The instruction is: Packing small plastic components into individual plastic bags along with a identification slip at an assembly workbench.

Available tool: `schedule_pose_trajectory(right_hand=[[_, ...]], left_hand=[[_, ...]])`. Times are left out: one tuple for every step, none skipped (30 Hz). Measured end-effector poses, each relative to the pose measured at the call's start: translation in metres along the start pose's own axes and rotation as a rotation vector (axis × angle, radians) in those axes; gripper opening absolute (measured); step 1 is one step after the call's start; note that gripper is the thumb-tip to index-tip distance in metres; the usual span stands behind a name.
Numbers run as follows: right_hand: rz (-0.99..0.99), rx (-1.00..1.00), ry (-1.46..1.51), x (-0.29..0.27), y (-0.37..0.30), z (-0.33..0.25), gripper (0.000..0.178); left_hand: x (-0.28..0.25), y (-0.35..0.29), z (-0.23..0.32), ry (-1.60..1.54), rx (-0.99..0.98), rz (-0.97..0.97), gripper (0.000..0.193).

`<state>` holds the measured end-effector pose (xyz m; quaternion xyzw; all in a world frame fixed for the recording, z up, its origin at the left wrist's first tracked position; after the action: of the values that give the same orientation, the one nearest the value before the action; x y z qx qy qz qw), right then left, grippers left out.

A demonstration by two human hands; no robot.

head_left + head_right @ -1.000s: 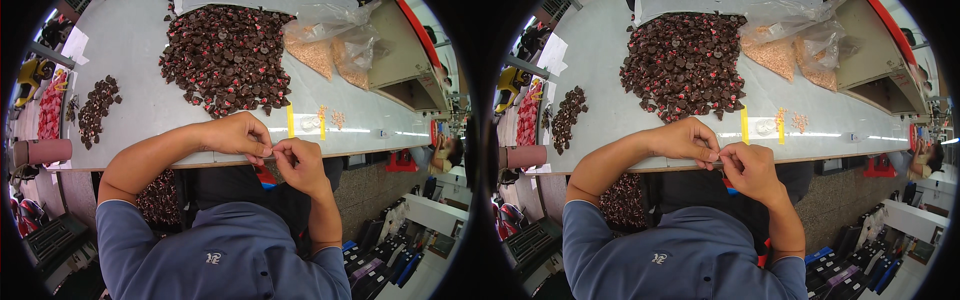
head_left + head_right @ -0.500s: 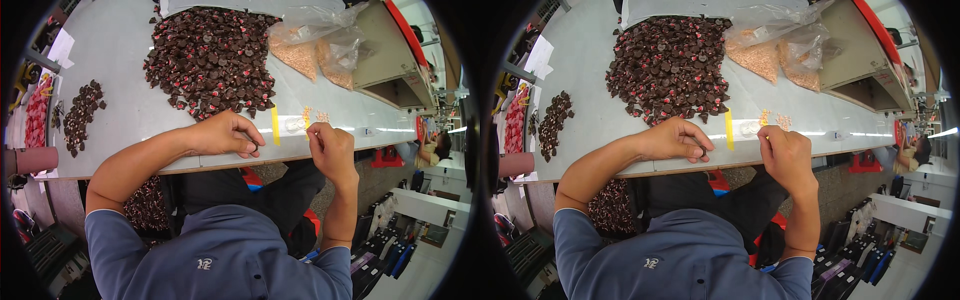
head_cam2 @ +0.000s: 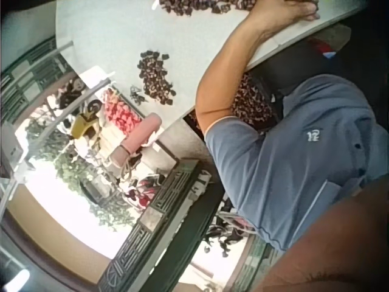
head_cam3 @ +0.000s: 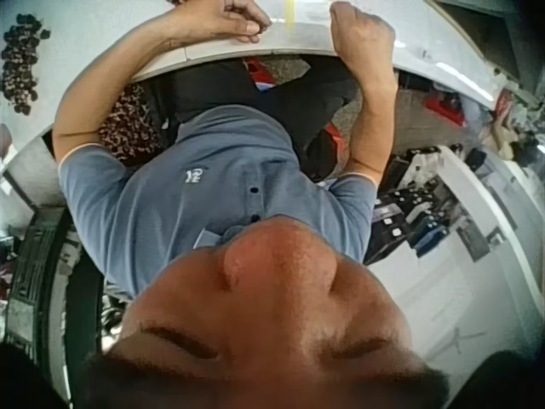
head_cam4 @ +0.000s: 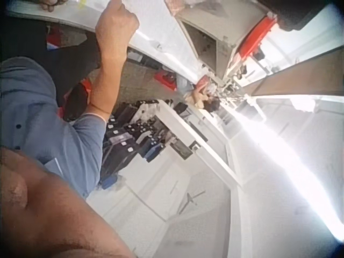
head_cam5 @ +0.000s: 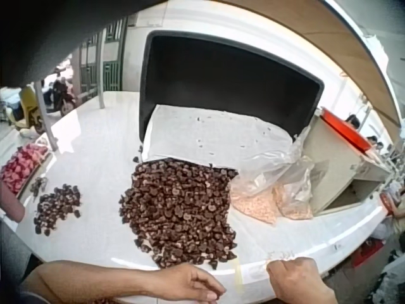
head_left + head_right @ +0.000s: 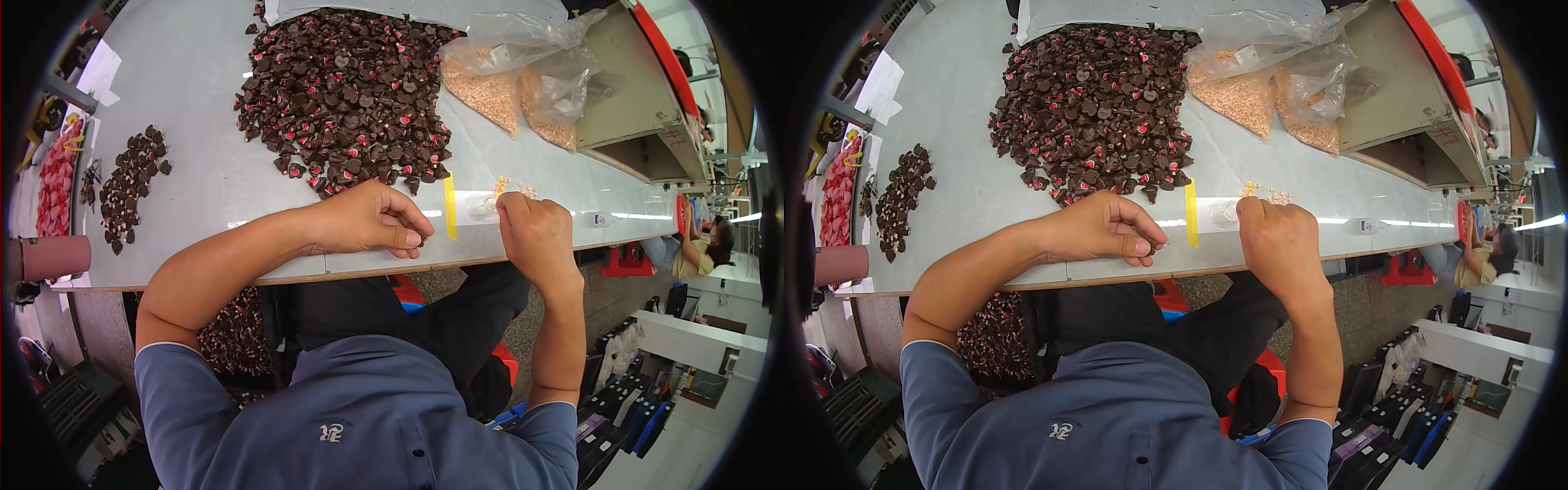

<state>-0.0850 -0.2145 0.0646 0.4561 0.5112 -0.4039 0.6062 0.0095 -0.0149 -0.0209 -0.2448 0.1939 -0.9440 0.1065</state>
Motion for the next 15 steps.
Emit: schedule_pose_trajectory(right_hand=[[-0.002,-0.003,-0.009,0.001,0.0,0.0,0.009],[-0.002,-0.004,-0.006,0.002,0.001,0.0,0.009],[-0.002,-0.009,-0.015,0.003,0.001,0.0,0.01],[-0.003,-0.012,-0.026,0.003,0.0,0.0,0.011],[-0.002,-0.01,-0.025,0.002,0.0,-0.001,0.011],[0.052,-0.016,0.018,-0.003,-0.001,-0.004,0.011],[0.106,-0.025,0.065,-0.007,-0.001,-0.007,0.011],[0.109,-0.025,0.069,-0.009,-0.001,-0.011,0.011],[0.162,-0.005,0.179,-0.013,-0.002,-0.016,0.011],[0.216,0.019,0.285,-0.016,-0.004,-0.021,0.011],[0.228,0.051,0.42,-0.009,-0.007,-0.025,0.01],[0.241,0.081,0.556,-0.001,-0.011,-0.031,0.01],[0.246,0.099,0.637,0.002,-0.011,-0.04,0.009],[0.265,0.099,0.671,0.006,-0.011,-0.047,0.01],[0.276,0.096,0.696,0.009,-0.009,-0.052,0.011]], left_hand=[[0.0,0.0,0.0,0.0,-0.004,0.0,0.029],[-0.001,0.0,0.0,0.001,-0.008,-0.001,0.029],[-0.001,-0.001,-0.001,0.001,-0.01,0.001,0.029],[-0.001,-0.002,0.0,0.009,-0.012,0.003,0.03],[0.0,-0.002,0.0,0.018,-0.015,0.005,0.03],[0.0,-0.002,0.0,0.02,-0.016,0.004,0.03],[0.0,-0.003,0.0,0.027,-0.002,0.007,0.031],[0.0,-0.003,0.001,0.035,0.012,0.01,0.031],[0.0,-0.003,0.0,0.037,0.007,0.014,0.031],[0.0,-0.003,0.0,-0.008,0.004,0.014,0.032],[0.0,-0.002,0.0,-0.053,0.001,0.015,0.033],[0.0,-0.002,0.0,-0.046,-0.006,0.014,0.033],[0.0,-0.001,0.0,-0.05,0.013,0.012,0.031],[0.0,0.0,0.0,-0.054,0.031,0.01,0.029],[0.0,0.001,-0.001,-0.046,0.024,0.008,0.029]])
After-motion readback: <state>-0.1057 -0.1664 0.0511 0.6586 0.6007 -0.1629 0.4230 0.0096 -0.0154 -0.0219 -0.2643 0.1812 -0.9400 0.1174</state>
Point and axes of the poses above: each hand's wrist, its own y-axis towards the middle knuckle, its own x-axis out of the palm, z = x × y, the point moved 4 cm from there along y, towards the middle knuckle, and after that the axes turned 5 degrees about -x, right-handed, at the moved point
